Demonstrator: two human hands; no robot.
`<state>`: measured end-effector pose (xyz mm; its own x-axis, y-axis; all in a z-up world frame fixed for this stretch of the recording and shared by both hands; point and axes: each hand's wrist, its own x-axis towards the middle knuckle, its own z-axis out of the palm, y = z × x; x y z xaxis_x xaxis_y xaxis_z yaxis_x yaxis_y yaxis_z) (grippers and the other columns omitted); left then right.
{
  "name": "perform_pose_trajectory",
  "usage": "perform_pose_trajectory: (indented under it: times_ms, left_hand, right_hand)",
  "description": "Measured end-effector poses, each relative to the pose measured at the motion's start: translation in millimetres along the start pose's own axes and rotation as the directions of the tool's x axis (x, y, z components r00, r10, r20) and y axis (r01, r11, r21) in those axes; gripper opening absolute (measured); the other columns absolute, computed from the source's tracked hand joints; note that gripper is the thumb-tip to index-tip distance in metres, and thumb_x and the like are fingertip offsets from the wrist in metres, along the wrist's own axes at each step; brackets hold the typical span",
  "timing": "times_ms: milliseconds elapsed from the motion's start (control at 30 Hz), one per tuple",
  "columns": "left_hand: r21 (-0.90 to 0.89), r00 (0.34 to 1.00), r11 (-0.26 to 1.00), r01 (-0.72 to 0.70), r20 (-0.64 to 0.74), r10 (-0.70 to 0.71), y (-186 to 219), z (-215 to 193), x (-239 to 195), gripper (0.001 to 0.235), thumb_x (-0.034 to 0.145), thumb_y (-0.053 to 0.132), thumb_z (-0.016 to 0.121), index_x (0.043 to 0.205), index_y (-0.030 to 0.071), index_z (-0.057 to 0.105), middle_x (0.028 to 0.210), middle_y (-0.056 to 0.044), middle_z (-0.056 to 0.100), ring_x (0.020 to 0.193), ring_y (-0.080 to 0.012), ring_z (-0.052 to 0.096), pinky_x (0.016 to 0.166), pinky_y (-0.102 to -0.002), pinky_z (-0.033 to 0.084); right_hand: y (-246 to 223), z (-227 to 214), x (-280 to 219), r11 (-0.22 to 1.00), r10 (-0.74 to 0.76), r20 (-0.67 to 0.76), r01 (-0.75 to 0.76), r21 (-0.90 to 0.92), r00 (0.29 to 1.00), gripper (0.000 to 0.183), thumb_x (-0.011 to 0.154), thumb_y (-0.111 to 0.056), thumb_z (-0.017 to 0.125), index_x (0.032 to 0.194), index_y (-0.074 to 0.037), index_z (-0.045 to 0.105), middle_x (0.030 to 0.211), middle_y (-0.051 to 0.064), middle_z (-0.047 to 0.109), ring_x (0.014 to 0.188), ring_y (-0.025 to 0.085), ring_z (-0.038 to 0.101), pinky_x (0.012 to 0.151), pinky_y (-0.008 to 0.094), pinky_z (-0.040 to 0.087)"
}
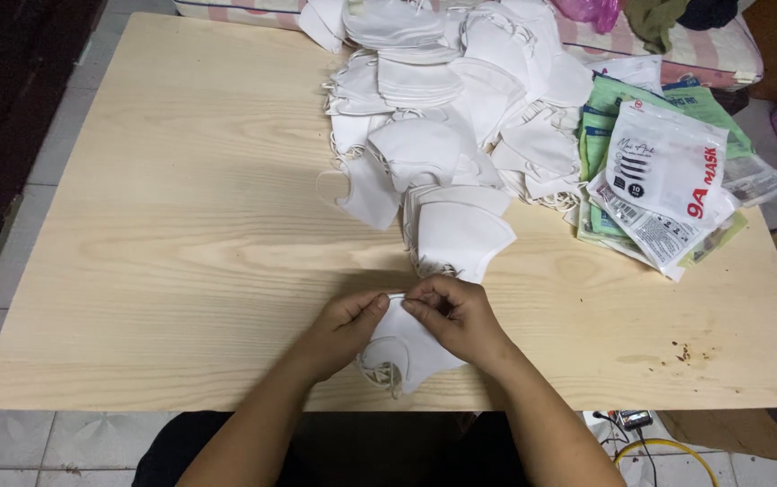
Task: Stacking and aligning white face masks from a large pile on a wooden table.
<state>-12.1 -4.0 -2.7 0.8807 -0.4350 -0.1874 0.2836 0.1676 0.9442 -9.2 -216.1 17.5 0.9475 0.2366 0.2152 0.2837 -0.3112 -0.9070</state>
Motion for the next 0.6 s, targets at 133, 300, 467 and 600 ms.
perform_pose_trajectory:
  times_ms: [133, 300, 467, 600]
  left_hand:
    - [-0.001, 0.999, 0.999, -0.032, 0.018, 0.032, -4.6, 5.9, 1.6, 0.037, 0.108, 0.02, 0.049, 0.13, 0.0, 0.069, 0.11, -0.017, 0.076, 0.104, -0.0216, 0.062, 0.098, -0.045, 0.053]
    - [-0.119, 0.993, 0.993, 0.004, -0.116, -0.018, -5.1, 3.8, -4.8, 0.034, 0.102, 0.018, 0.061, 0.128, 0.0, 0.072, 0.105, -0.016, 0.079, 0.097, -0.0185, 0.067, 0.091, -0.037, 0.056]
    - [-0.225, 0.988, 0.974, -0.016, -0.156, -0.019, -27.8, -10.0, 13.9, 0.034, 0.103, 0.018, 0.061, 0.131, 0.0, 0.07, 0.11, -0.016, 0.077, 0.098, -0.0206, 0.069, 0.091, -0.038, 0.056]
    - [-0.222, 0.968, 0.974, -0.039, -0.249, -0.019, -25.1, -7.7, 14.3, 0.034, 0.102, 0.016, 0.062, 0.131, 0.002, 0.07, 0.108, -0.013, 0.078, 0.1, -0.0183, 0.07, 0.09, -0.036, 0.057]
  right_hand:
    - [2.2, -0.2, 2.7, 0.999, 0.01, 0.005, -0.01, -0.05, 1.0, 0.008, 0.084, -0.002, 0.08, 0.09, -0.001, 0.075, 0.069, 0.017, 0.073, 0.062, 0.022, 0.065, 0.058, 0.038, 0.052]
    - [17.6, -18.5, 13.6, 0.997, 0.011, -0.177, -0.026, -0.079, 0.984, 0.008, 0.085, -0.01, 0.08, 0.093, -0.01, 0.078, 0.07, 0.01, 0.073, 0.062, 0.02, 0.067, 0.059, 0.033, 0.055]
    - [20.8, -50.8, 29.2, 0.799, -0.224, -0.281, 0.011, -0.602, 0.933, 0.042, 0.088, -0.016, 0.082, 0.123, 0.002, 0.065, 0.118, 0.025, 0.064, 0.113, 0.046, 0.059, 0.096, 0.053, 0.048]
    - [51.0, -61.1, 35.0, 0.666, 0.009, -0.246, -0.189, -0.722, 0.969, 0.08, 0.084, -0.028, 0.083, 0.15, 0.002, 0.049, 0.141, 0.029, 0.053, 0.133, 0.049, 0.047, 0.109, 0.061, 0.04]
